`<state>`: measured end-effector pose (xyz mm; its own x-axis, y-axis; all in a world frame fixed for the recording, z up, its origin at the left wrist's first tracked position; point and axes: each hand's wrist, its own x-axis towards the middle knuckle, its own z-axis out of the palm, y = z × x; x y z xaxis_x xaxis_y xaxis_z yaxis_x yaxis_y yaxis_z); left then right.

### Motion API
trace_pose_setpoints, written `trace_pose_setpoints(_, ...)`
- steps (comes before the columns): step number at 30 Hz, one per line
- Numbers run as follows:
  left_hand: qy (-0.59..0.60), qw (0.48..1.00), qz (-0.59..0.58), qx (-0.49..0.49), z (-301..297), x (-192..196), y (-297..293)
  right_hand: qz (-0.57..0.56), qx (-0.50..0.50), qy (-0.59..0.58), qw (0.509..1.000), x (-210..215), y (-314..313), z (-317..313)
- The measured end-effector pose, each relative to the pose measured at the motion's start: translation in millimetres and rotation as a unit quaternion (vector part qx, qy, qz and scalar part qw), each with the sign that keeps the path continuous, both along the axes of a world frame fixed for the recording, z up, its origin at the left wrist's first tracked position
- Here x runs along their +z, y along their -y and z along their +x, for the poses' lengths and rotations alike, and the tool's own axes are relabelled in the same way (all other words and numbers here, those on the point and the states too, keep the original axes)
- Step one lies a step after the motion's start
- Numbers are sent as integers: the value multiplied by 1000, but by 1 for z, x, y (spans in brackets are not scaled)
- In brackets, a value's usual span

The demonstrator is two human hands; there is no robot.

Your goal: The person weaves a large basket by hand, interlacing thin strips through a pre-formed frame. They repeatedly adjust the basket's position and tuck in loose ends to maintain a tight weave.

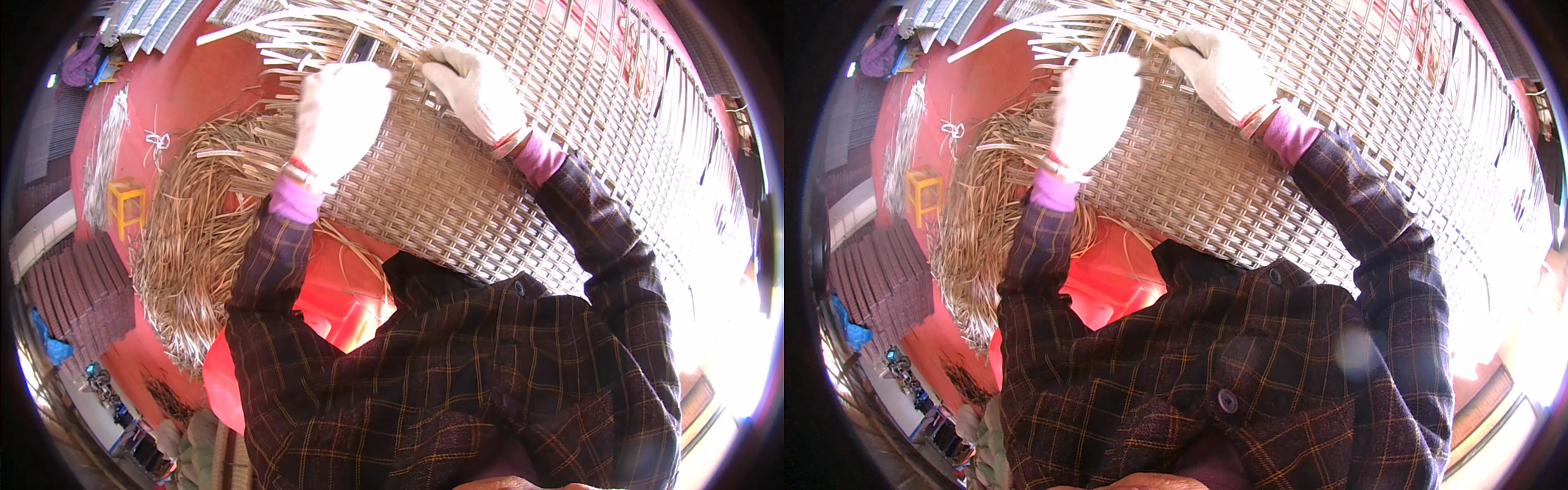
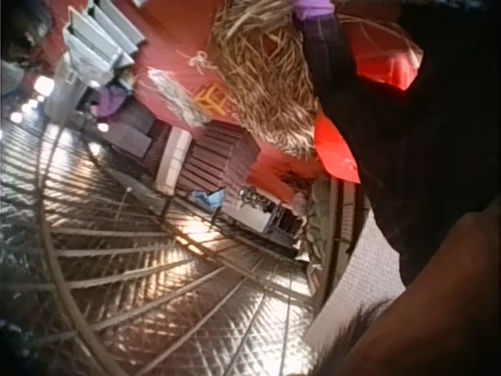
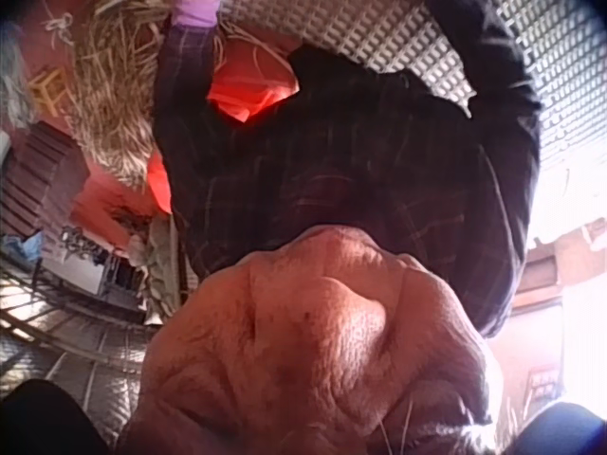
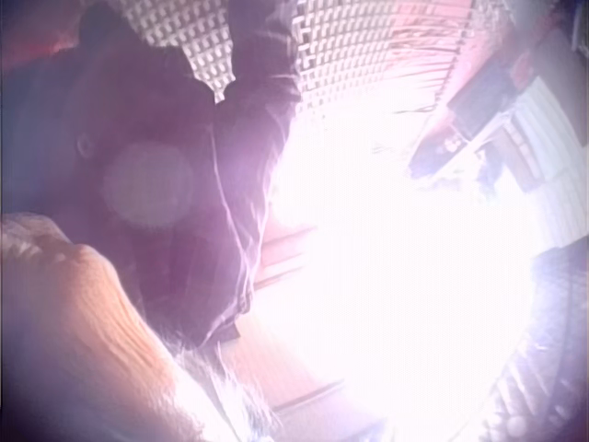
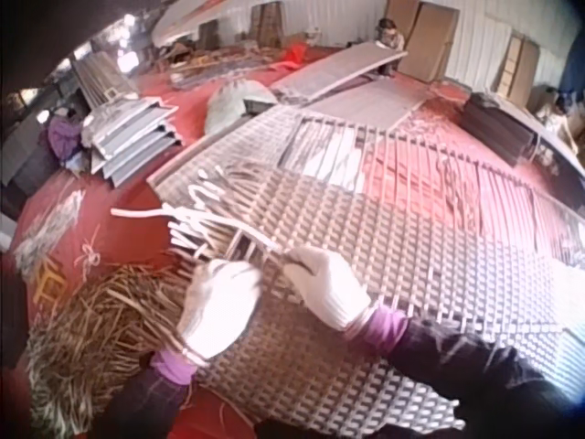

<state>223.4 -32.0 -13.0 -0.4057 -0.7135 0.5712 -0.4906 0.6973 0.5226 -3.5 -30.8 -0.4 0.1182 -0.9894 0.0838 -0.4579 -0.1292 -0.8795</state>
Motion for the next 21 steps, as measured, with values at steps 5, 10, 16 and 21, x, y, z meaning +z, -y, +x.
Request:
trace_pose_setpoints(5, 247, 968, -54, 4, -21, -19, -1, 37, 5, 54, 998, -3, 1, -12)
trace_pose_setpoints(10, 252, 965, -64, 20, -16, -19, -13, 69, -38, 54, 995, -6, 22, -24)
trace_pose_setpoints(16, 232, 955, -151, 105, -33, 0, -26, 74, 89, 107, 987, 2, 30, -39)
trace_pose_setpoints(21, 54, 984, 158, 66, -55, 13, -19, 39, 48, -15, 998, 25, 16, -36)
